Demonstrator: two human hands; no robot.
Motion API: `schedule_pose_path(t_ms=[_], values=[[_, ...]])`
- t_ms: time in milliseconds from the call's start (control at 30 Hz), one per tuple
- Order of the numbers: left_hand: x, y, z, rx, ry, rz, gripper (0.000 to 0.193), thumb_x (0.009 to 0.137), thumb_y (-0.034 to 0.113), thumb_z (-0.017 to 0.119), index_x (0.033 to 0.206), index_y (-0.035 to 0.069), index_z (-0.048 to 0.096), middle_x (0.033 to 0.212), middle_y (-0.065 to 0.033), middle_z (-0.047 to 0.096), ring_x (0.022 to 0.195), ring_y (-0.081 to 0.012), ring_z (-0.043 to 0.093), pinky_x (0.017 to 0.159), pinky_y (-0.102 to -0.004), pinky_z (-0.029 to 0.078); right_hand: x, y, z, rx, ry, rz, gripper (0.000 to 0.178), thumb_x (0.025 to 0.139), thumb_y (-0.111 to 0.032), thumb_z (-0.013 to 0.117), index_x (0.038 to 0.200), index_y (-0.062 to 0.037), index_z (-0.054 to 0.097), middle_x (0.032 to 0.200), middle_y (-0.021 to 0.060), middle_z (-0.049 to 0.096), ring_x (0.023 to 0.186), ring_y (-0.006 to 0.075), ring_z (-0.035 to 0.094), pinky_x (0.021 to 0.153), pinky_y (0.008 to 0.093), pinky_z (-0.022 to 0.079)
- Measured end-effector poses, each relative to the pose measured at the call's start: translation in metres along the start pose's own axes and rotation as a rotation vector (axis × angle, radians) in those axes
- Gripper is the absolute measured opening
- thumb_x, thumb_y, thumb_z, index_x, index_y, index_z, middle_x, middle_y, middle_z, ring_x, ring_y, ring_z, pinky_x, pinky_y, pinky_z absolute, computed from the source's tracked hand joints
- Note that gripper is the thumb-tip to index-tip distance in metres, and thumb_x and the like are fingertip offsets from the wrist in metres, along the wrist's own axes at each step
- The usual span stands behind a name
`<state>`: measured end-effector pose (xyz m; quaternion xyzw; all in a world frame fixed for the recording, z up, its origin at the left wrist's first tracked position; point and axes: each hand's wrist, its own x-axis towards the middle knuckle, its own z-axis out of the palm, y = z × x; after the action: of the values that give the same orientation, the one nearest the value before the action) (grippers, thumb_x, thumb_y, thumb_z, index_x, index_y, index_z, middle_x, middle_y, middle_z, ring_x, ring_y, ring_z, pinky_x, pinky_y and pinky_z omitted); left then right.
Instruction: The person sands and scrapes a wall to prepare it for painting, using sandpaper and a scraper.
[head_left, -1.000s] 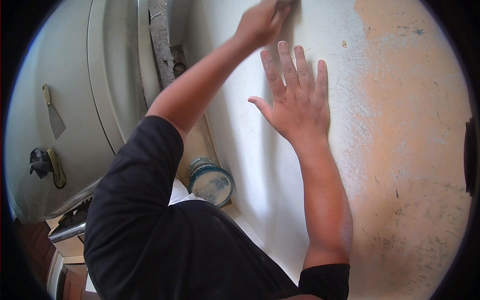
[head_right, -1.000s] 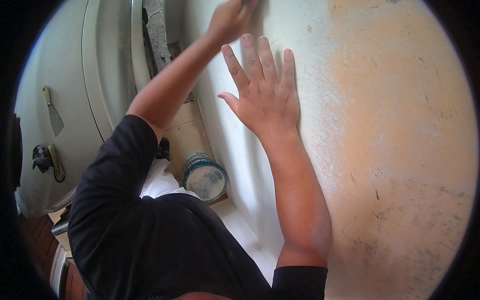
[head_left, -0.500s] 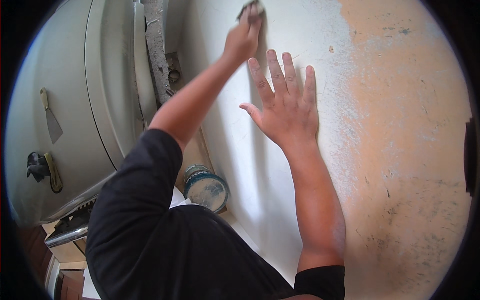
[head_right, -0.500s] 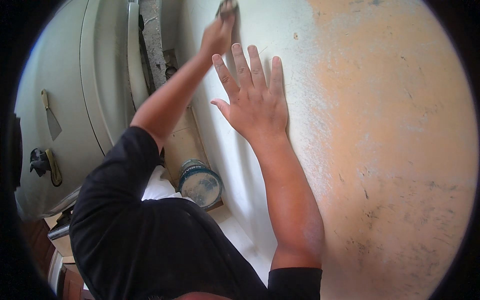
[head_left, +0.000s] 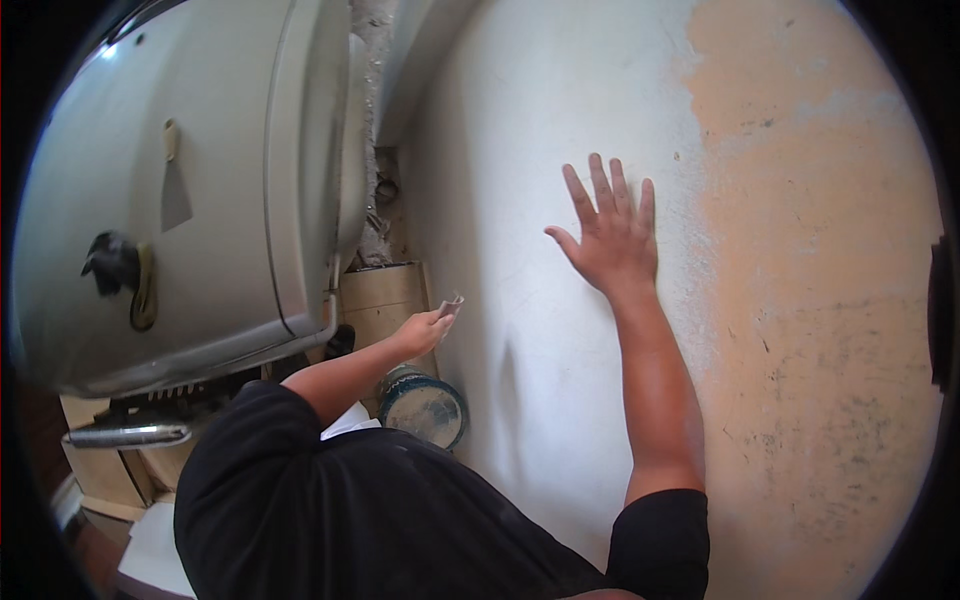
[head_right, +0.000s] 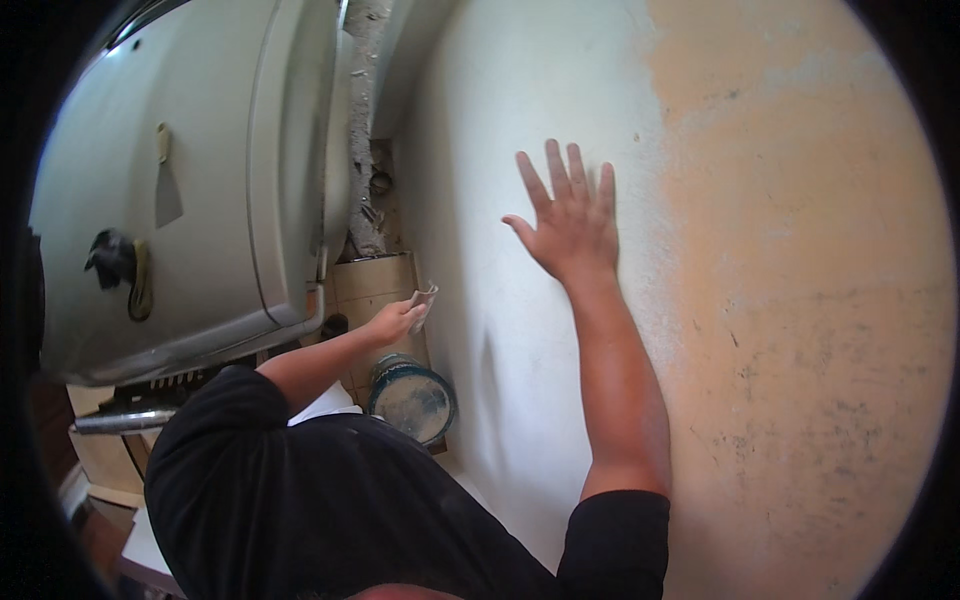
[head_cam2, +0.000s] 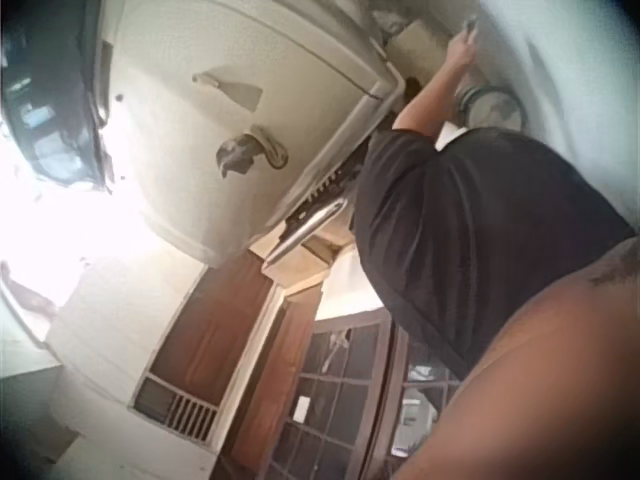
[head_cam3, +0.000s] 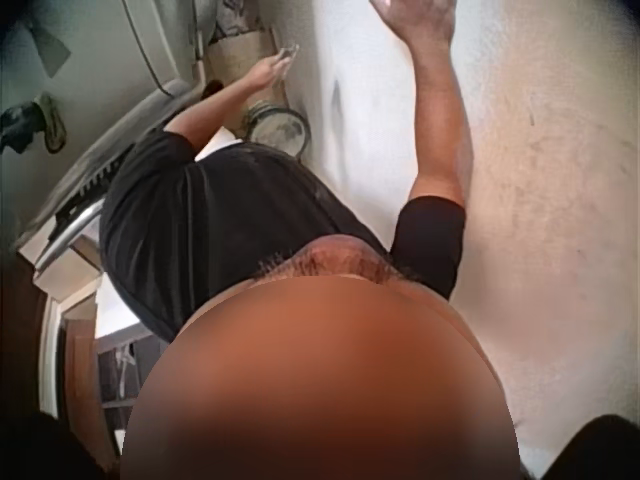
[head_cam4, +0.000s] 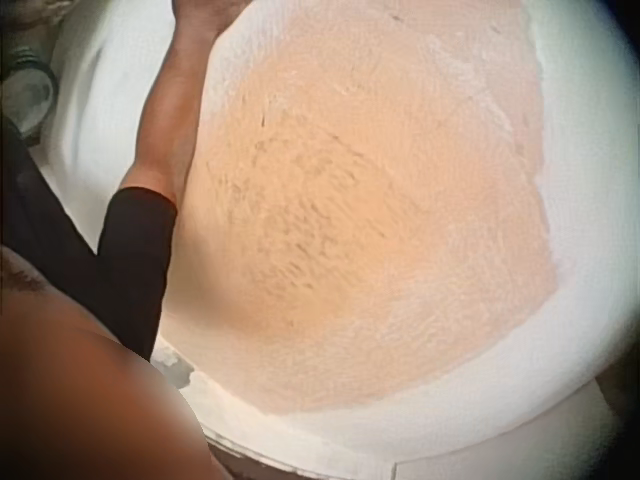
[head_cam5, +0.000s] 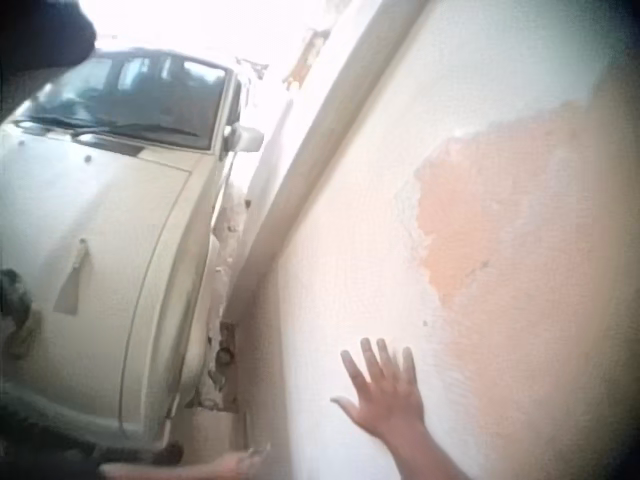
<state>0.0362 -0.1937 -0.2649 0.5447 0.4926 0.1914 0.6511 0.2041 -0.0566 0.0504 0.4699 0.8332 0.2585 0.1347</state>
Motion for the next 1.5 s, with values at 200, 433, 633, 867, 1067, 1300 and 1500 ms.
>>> schedule_pose_path(t_ms=[200,433,633,867,1067,1300,1500], values=[[-0.099,0.007,-0.085,-0.724,0.079,-0.027,0.033,0.098,0.035,0.045,0.116,0.010,0.054,0.099,-0.0011,0.062,0.089,-0.0129,0.061,0.078,-0.0333,0.047,-0.016,0.000,0.002,-0.016,0.130,-0.045,0.070,0.087,-0.058,0.049,0.144,-0.0254,0.027,0.150,0.0065,0.028,0.139,0.0263,0.023,0.111,0.0534,0.019],[-0.214,0.062,-0.113,-0.999,0.273,0.064,0.042,0.098,0.034,0.044,0.131,0.008,0.045,0.117,-0.0077,0.058,0.105,-0.0205,0.059,0.091,-0.0414,0.047,-0.144,-0.156,0.071,1.167,0.094,0.499,0.063,0.090,-0.044,0.055,0.136,-0.0043,0.040,0.141,0.0207,0.038,0.133,0.0369,0.032,0.109,0.0422,0.028],[-0.254,0.066,-0.040,-1.081,-0.010,0.110,0.044,0.098,0.034,0.042,0.130,0.005,0.042,0.119,-0.0098,0.056,0.107,-0.0234,0.058,0.092,-0.0449,0.046,-0.313,-0.278,0.047,1.816,-0.702,0.490,0.062,0.095,-0.045,0.049,0.134,0.0022,0.042,0.131,0.0168,0.051,0.122,0.0225,0.047,0.103,0.0328,0.035],[-0.279,0.080,0.037,-0.957,-0.208,0.038,0.043,0.098,0.032,0.045,0.130,0.003,0.043,0.119,-0.0099,0.056,0.107,-0.0217,0.058,0.095,-0.0401,0.044,-0.385,-0.284,-0.004,2.078,-0.461,0.625,0.066,0.095,-0.053,0.042,0.135,0.0003,0.041,0.129,0.0128,0.052,0.118,0.0222,0.050,0.098,0.0338,0.038],[-0.300,0.083,0.103,-0.594,-0.323,-0.039,0.038,0.097,0.031,0.048,0.123,0.004,0.051,0.110,-0.0061,0.061,0.100,-0.0168,0.059,0.090,-0.0339,0.045,-0.435,-0.285,-0.049,2.659,-0.084,0.636,0.055,0.098,-0.044,0.042,0.137,-0.0055,0.039,0.122,0.0074,0.055,0.105,0.0155,0.054,0.087,0.0328,0.042],[-0.297,0.078,0.107,-0.244,-0.341,0.005,0.036,0.096,0.038,0.051,0.114,0.008,0.059,0.089,0.0026,0.058,0.076,-0.0070,0.048,0.069,-0.0241,0.040,-0.429,-0.308,-0.064,2.376,0.178,1.039,0.029,0.089,-0.013,0.063,0.114,-0.0018,0.054,0.101,0.0050,0.062,0.093,0.0107,0.058,0.082,0.0278,0.047],[-0.271,0.062,0.072,-0.256,-0.386,0.203,0.032,0.090,0.019,0.063,0.118,0.006,0.054,0.101,-0.0025,0.062,0.094,-0.0109,0.058,0.081,-0.0277,0.047,-0.377,-0.303,-0.070,1.968,0.016,1.118,0.033,0.084,-0.012,0.069,0.111,0.0001,0.056,0.093,0.0082,0.065,0.084,0.0123,0.061,0.077,0.0282,0.049]])
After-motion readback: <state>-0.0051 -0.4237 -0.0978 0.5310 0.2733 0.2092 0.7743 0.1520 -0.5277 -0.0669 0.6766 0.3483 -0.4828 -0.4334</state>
